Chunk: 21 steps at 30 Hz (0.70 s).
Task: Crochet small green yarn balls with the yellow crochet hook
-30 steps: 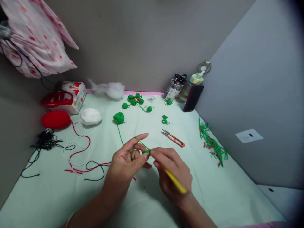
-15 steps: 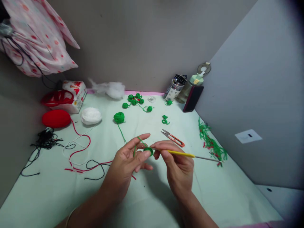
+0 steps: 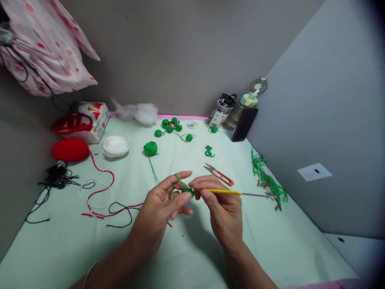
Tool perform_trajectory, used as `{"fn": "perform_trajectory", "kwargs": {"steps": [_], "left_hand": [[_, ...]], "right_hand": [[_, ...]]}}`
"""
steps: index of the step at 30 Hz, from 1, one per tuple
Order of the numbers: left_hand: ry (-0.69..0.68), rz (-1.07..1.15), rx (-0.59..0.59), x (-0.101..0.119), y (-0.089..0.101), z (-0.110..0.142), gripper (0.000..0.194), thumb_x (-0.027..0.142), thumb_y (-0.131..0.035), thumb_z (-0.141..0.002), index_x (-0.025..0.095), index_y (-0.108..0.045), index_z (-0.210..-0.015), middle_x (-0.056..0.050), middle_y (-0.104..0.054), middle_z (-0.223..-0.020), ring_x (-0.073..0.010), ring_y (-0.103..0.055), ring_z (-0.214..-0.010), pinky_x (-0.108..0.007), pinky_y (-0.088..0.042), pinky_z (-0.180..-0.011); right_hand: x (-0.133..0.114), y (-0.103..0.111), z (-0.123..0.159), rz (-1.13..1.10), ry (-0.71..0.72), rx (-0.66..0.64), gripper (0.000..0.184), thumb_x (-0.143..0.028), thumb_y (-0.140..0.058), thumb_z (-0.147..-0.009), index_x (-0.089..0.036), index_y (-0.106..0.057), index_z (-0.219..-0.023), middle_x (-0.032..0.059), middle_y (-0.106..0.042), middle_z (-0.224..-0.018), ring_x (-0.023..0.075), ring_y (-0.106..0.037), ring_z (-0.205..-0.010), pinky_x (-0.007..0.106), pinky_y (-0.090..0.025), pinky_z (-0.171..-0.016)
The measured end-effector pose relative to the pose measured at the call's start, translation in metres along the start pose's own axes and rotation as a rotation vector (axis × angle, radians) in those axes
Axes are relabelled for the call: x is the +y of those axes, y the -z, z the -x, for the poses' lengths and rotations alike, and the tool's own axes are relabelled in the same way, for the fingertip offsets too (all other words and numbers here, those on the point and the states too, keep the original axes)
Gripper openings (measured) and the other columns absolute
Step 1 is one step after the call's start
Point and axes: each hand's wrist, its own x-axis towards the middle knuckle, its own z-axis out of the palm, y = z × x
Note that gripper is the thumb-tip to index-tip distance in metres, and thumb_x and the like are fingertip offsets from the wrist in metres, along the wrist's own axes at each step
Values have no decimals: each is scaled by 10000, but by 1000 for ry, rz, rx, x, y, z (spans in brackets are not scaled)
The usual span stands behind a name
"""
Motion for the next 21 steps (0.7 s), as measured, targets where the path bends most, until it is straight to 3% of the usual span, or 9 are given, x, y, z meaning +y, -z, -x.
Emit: {"fn": "perform_trajectory", "kwargs": {"steps": [4,8,12,15,18,21], "left_hand": [[41,40,-8,0,0,1,474,241,-892,-811,227,-767,-1268,84,-591,-726,-9,-327,-464,-249,-580,-644],[155,126,-37,7,1,2,518,213,-863,-824,157,-738,-1324,125,-407,-513,-47,-257,-466,-183,-481,-538],[184,194,-81,10,3,2,399,174,-854,-807,156,-806,-1203,92,-481,-629,-15,-217,-458,-157,-412,-480],[118,164,-77,9,2,2,331,160,-856,-800,209,-835,-1126,57,-597,-791,18,-257,-435,-166,-439,-488],[23,64,-56,4,1,2,334,191,-878,-792,249,-836,-1118,39,-645,-875,14,-364,-446,-188,-491,-528],[-22,-23,-27,2,0,2,330,237,-889,-799,266,-838,-1124,37,-639,-891,1,-435,-477,-191,-509,-552]], "right_hand": [[1,0,3,12,9,12,150,-270,-706,-998,-320,-848,-997,37,-791,-962,177,-678,-803,316,-531,-656],[2,3,1,-116,-43,56,137,-297,-707,-999,-279,-841,-973,30,-758,-900,142,-657,-703,303,-545,-658],[-2,4,-6,-271,-167,139,163,-361,-764,-947,-229,-818,-867,24,-712,-802,120,-614,-618,254,-518,-563],[-3,3,-8,-331,-235,77,189,-398,-778,-930,-227,-802,-853,22,-699,-765,122,-586,-594,245,-493,-523],[0,1,-3,-250,-141,-1,145,-376,-749,-960,-256,-821,-923,35,-737,-842,146,-627,-663,288,-531,-602],[2,-1,3,-55,4,35,123,-311,-718,-989,-296,-840,-984,43,-765,-914,178,-656,-771,326,-539,-683]]}}
